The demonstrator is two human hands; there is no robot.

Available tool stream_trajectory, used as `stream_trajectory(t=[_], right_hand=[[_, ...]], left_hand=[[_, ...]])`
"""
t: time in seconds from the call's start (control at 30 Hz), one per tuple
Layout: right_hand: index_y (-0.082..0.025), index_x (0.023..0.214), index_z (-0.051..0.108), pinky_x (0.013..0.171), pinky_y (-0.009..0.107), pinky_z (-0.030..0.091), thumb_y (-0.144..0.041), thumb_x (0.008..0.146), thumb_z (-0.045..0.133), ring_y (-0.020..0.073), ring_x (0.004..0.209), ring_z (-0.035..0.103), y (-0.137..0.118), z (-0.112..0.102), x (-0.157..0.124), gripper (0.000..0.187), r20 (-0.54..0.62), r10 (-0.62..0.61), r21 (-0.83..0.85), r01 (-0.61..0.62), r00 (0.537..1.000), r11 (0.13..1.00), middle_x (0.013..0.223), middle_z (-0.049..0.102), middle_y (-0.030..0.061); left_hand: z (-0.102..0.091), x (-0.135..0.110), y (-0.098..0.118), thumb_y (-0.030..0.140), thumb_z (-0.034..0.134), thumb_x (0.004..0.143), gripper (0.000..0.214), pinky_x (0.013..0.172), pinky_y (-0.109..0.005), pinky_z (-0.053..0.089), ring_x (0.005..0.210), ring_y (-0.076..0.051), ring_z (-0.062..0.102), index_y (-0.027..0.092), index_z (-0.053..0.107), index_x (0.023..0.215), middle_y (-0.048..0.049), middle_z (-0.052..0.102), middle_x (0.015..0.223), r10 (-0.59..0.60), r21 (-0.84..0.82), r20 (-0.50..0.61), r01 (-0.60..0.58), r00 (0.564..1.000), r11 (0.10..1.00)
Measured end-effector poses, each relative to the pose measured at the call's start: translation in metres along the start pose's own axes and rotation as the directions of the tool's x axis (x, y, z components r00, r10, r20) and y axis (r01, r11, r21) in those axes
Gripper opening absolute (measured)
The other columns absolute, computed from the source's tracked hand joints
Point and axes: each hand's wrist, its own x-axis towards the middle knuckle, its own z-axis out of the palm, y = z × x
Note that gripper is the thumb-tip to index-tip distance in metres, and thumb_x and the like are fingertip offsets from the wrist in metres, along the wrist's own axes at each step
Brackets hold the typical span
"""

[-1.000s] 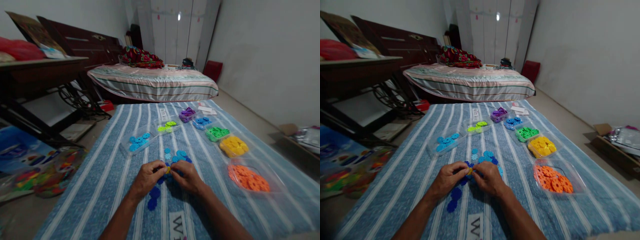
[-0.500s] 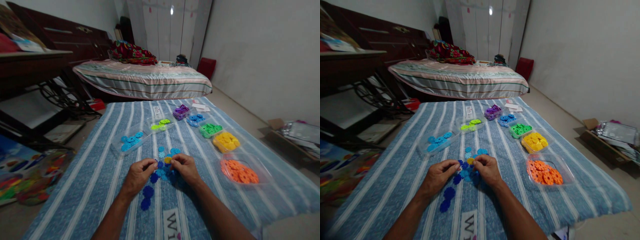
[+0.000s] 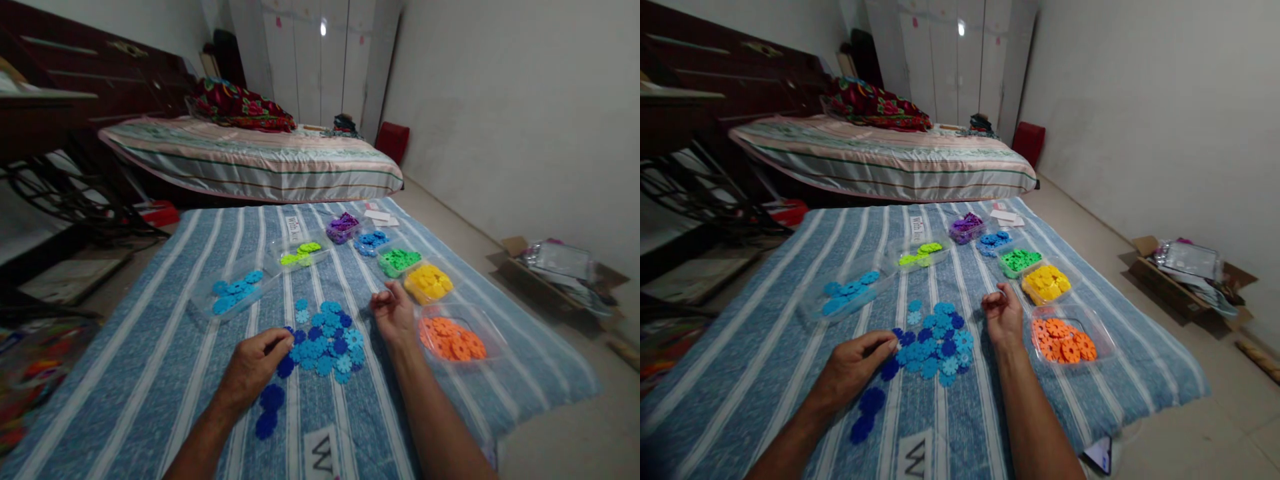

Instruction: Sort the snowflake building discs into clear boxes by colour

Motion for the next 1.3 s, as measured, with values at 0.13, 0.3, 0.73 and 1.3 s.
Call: stream_trajectory(t=[0.13, 0.3, 0.73, 1.3], right_hand=[[-0.019, 0.074, 0.06, 0.047, 0.024, 0.045, -0.042, 0.065, 0.07, 0.0131, 0.045, 0.056, 0.012, 0.007, -0.013, 0.026, -0.015, 0.097, -0.056, -0.098, 0.995, 0.994, 0.047, 0.059, -0.0031], [-0.017, 0.071, 0.063, 0.045, 0.023, 0.043, -0.04, 0.062, 0.073, 0.0122, 0.042, 0.054, 0.018, 0.01, -0.022, 0.027, 0.014, 0.109, -0.266, -0.101, 0.994, 0.959, 0.047, 0.061, -0.0016], [-0.017, 0.068, 0.065, 0.041, 0.02, 0.037, -0.041, 0.064, 0.075, 0.0105, 0.042, 0.051, 0.023, 0.007, -0.026, 0.026, 0.119, 0.086, -0.407, -0.03, 0.989, 0.913, 0.048, 0.062, 0.0], [-0.016, 0.068, 0.066, 0.043, 0.02, 0.037, -0.036, 0.064, 0.074, 0.0089, 0.043, 0.049, 0.019, 0.008, -0.027, 0.022, 0.12, 0.107, -0.386, -0.053, 0.987, 0.921, 0.048, 0.062, 0.0002]], left_hand=[[-0.002, 0.0, 0.001, 0.04, 0.06, 0.075, 0.022, 0.067, -0.028, 0.051, 0.072, -0.02, 0.066, 0.022, 0.072, 0.078, -0.0008, 0.073, 0.076, -0.004, 0.008, -0.031, 0.004, 0.999, 1.0], [-0.003, -0.004, 0.0, 0.038, 0.06, 0.076, 0.024, 0.072, -0.029, 0.052, 0.074, -0.019, 0.066, 0.02, 0.071, 0.086, -0.0023, 0.072, 0.08, -0.023, 0.015, -0.046, 0.024, 0.999, 1.0], [0.011, -0.008, -0.002, 0.02, 0.068, 0.071, 0.022, 0.097, -0.044, 0.044, 0.115, -0.027, 0.052, 0.021, 0.069, 0.092, -0.0089, 0.061, 0.123, 0.302, 0.221, 0.196, -0.342, 0.933, 0.913], [0.016, -0.005, -0.019, 0.022, 0.056, 0.084, 0.012, 0.094, -0.043, 0.046, 0.106, -0.026, 0.057, 0.017, 0.066, 0.084, -0.0124, 0.065, 0.112, 0.307, 0.397, 0.082, -0.313, 0.948, 0.863]])
